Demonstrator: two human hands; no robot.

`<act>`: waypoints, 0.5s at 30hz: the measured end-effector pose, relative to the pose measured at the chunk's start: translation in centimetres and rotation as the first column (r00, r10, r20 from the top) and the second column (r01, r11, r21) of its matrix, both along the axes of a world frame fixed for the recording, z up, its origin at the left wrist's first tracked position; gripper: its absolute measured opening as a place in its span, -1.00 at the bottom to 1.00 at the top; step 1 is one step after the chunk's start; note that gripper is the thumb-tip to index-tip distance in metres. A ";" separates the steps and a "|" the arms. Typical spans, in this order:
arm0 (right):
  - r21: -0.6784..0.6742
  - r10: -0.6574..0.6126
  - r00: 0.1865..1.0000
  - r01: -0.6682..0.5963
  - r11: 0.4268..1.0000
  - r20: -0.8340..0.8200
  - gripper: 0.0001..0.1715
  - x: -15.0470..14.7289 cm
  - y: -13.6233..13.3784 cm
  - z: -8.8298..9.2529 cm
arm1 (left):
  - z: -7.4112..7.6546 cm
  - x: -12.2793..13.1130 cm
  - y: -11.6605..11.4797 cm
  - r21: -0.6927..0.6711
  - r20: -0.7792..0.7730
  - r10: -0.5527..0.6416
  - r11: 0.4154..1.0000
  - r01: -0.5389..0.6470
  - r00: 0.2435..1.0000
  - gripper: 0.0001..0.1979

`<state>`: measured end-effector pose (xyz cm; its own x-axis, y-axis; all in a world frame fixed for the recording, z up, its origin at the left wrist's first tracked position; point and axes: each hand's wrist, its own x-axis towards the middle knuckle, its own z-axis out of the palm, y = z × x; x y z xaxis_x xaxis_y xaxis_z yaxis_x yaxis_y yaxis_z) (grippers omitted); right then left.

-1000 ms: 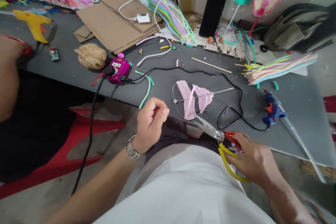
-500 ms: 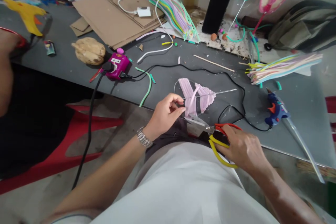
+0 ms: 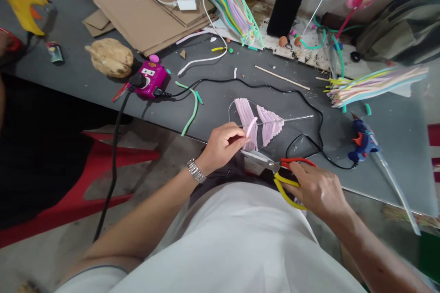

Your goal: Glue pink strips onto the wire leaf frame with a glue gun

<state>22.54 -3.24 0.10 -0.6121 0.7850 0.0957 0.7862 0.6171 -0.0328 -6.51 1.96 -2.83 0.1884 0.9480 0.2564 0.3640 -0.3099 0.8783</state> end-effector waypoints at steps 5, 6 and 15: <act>0.031 0.020 1.000 -0.020 0.999 -0.014 -0.46 -0.3 0.1 0.1 | 0.1 -0.2 0.1 0.004 0.005 -0.020 1.000 0.020 1.000 -0.84; 0.035 0.023 1.000 -0.023 0.999 -0.006 -0.47 -0.3 0.1 0.2 | 0.1 -0.2 0.1 0.005 0.005 -0.021 1.000 0.021 1.000 -0.84; 0.062 0.079 0.992 -0.085 0.994 0.104 -0.82 -0.2 0.7 0.8 | 0.4 -0.2 0.1 -0.002 0.022 -0.032 0.999 0.032 0.999 -0.81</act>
<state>22.36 -2.57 0.87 -0.6832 0.7259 0.0800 0.7302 0.6777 0.0868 -6.68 2.05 -2.47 0.2125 0.9423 0.2588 0.3346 -0.3190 0.8867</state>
